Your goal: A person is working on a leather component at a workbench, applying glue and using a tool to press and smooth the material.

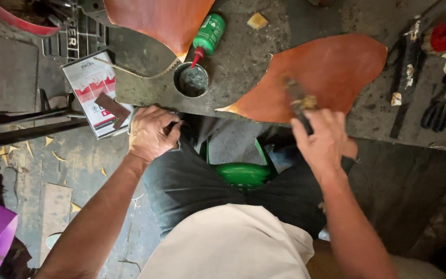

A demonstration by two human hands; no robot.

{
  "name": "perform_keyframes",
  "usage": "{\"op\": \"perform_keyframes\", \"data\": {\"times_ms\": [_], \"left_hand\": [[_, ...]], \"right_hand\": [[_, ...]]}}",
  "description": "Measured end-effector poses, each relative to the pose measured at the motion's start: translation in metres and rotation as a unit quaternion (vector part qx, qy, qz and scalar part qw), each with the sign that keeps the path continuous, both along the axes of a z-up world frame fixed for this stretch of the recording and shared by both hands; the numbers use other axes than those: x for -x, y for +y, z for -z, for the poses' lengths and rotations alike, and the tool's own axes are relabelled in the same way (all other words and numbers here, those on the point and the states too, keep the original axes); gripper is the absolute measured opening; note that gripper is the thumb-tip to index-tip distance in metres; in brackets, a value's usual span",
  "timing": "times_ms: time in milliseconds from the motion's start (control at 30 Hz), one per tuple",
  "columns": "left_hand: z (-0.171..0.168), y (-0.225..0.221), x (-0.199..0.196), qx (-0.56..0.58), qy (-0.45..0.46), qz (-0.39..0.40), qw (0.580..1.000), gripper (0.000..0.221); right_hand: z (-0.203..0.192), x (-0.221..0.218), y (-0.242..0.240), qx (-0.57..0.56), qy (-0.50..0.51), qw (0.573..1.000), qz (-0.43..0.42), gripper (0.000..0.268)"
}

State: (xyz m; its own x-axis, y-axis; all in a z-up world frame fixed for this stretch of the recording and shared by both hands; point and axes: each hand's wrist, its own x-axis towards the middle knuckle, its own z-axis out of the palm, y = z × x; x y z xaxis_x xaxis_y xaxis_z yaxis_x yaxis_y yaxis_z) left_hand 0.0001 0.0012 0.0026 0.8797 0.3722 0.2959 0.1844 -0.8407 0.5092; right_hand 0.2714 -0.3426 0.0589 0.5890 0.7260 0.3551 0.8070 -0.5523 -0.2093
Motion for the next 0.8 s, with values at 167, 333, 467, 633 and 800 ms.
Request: {"op": "perform_keyframes", "data": {"times_ms": [167,333,467,633,800], "left_hand": [[0.004,0.0,0.002,-0.003,-0.002,-0.004,1.0,0.013],[0.003,0.0,0.001,-0.019,-0.004,0.015,1.0,0.012],[0.003,-0.001,-0.001,-0.01,-0.001,-0.004,1.0,0.014],[0.003,-0.002,-0.002,-0.035,0.005,-0.006,0.999,0.014],[0.009,0.0,-0.003,-0.025,0.002,0.001,1.0,0.012]], "right_hand": [[0.003,0.046,-0.001,-0.003,0.048,0.999,-0.004,0.023],[0.012,0.07,-0.018,-0.076,0.167,0.983,-0.025,0.018],[0.031,0.029,-0.073,-0.06,0.049,0.992,0.097,0.018],[0.041,0.005,-0.085,-0.065,-0.001,0.975,0.213,0.027],[0.026,0.026,-0.029,-0.05,0.062,0.996,0.033,0.026]]}}
